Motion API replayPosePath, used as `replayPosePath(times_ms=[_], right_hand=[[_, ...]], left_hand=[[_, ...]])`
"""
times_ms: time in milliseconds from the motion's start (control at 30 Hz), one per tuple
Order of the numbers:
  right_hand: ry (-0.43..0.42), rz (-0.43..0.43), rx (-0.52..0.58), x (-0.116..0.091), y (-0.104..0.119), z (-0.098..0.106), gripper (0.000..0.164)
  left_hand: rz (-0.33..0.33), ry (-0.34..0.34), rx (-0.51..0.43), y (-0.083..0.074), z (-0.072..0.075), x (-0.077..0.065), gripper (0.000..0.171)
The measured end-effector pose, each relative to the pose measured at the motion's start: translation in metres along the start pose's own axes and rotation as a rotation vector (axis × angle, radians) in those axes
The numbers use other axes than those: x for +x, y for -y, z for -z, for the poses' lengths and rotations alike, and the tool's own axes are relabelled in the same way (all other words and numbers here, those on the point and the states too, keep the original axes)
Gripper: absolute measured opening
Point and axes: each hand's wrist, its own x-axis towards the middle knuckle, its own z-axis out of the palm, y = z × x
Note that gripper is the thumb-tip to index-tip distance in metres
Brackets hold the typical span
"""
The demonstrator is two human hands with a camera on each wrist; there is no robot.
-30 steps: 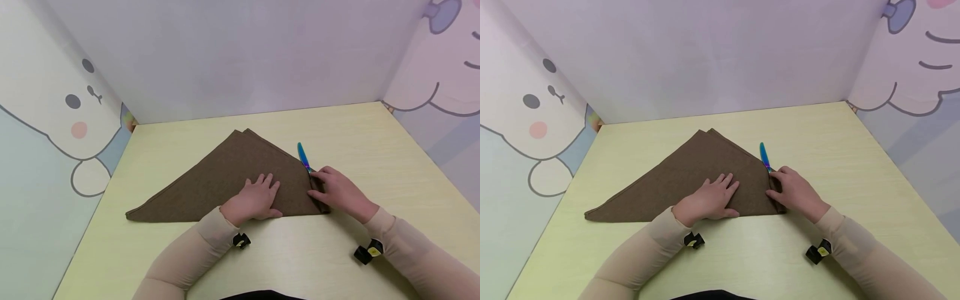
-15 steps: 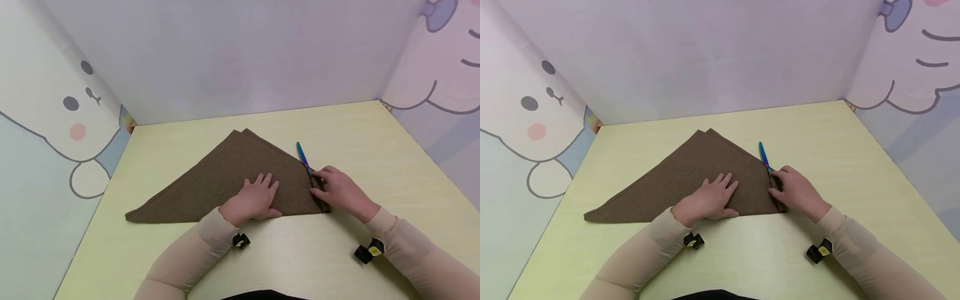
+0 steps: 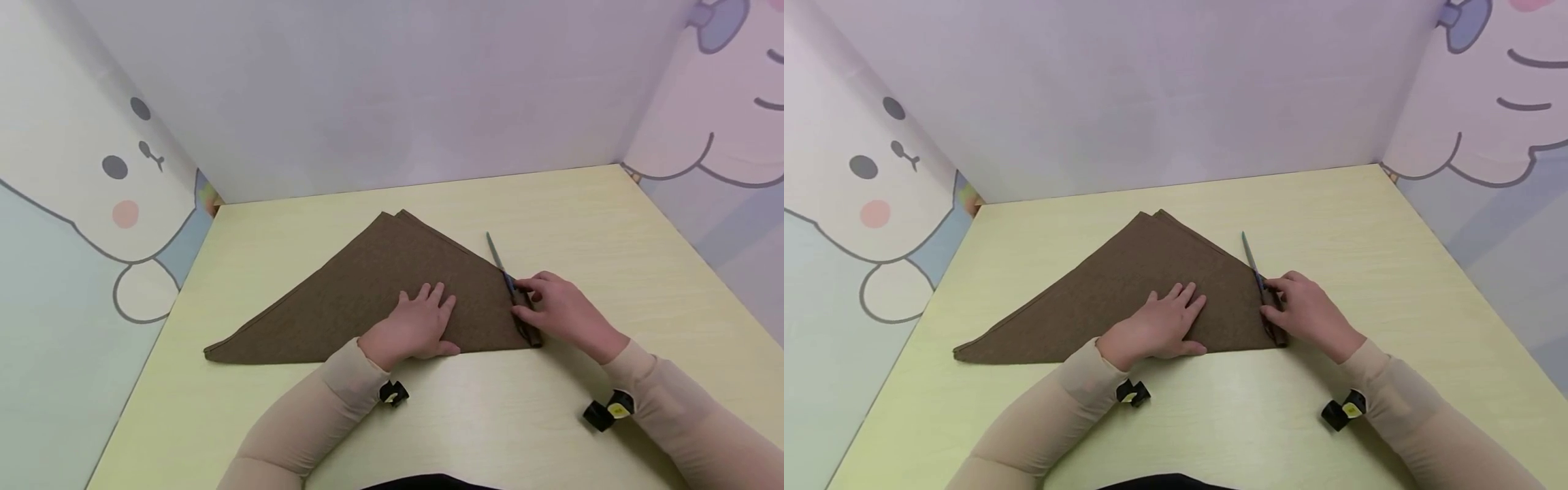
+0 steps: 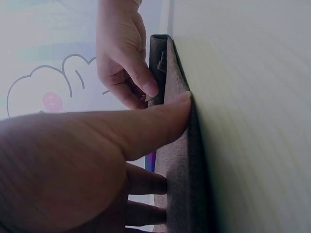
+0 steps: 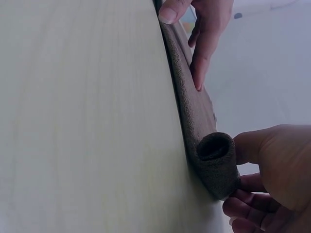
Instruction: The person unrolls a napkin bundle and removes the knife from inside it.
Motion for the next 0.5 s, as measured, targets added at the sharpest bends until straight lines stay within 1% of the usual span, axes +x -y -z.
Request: replayPosePath(times_ms=[267,500], right_hand=[[0.033,-0.028,0.035,0.0011,-0.0059,0.0024,0.043],[0.053,-0.036,0.056,0.0008,-0.0091,0.0063,0.041]], left_hand=[[0.002,0.014,-0.012,-0.0003,0.0028,-0.0009,0.09],[0.0,0.016,-0.01,-0.0007,0.0035,-0.001,0.09]])
